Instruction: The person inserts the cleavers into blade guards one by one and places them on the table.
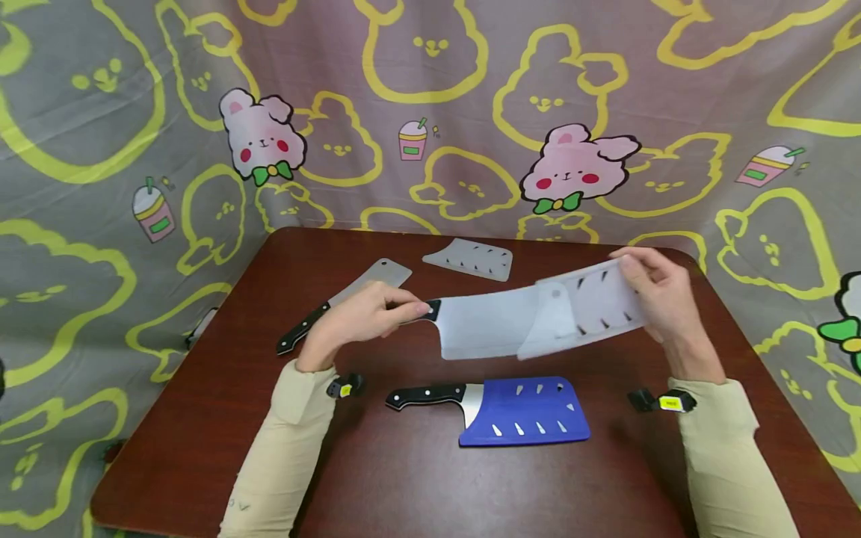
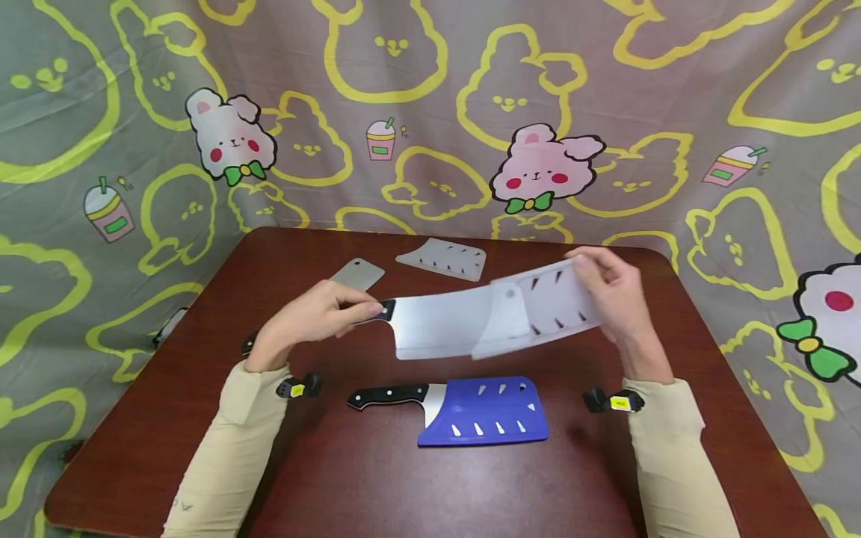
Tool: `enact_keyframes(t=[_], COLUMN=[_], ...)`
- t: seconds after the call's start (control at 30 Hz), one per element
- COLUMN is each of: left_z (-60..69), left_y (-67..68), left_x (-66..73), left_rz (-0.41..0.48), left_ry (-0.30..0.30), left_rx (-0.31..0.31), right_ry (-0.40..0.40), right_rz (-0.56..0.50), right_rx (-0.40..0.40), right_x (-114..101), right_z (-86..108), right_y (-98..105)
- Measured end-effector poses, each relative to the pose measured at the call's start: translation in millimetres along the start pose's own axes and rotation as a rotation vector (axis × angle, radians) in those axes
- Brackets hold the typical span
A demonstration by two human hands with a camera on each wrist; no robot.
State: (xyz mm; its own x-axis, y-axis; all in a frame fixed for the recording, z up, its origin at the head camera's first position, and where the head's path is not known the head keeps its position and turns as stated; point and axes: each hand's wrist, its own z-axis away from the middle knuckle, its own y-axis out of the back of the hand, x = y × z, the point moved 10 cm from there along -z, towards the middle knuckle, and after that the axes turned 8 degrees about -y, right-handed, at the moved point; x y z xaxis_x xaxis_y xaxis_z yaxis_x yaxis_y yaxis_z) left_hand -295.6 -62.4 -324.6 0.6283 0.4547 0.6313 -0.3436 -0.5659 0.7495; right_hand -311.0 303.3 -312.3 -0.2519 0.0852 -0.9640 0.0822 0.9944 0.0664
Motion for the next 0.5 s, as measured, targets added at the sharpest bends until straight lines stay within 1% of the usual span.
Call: enact_keyframes(t=[0.1, 0.13, 0.2, 0.3, 0.37, 0.5], left_z=[-13.4, -17.2, -21.5, -21.8, -20.5, -20.3], left_y=[-18.1, -22.8, -28.0, -29.6, -28.6, -28.8], left_x=[6.7, 8.2, 10.8, 12.7, 12.0, 10.3], left_rz=[-0.031, -0.051, -0.084, -0.094, -0.081, -0.058], left_ry=[-0.039, -0.045, -0.056, -0.05, -0.038, -0.018], left_rx=[-0.01, -0.003, 0.022, 0.047, 0.055, 0.038], right_ry=[0.013, 0.014, 0.024, 0.027, 0.02, -0.011], right_rz=[0.116, 0.138, 0.171, 0.162, 0.158, 0.181], right_rx=[-0.077, -0.092, -0.088, -0.085, -0.088, -0.09], right_x=[1, 2, 3, 4, 5, 5], right_z=[3.2, 4.5, 7.1, 10.6, 12.1, 12.9], right_y=[-31, -40, -51, -60, -63, -63])
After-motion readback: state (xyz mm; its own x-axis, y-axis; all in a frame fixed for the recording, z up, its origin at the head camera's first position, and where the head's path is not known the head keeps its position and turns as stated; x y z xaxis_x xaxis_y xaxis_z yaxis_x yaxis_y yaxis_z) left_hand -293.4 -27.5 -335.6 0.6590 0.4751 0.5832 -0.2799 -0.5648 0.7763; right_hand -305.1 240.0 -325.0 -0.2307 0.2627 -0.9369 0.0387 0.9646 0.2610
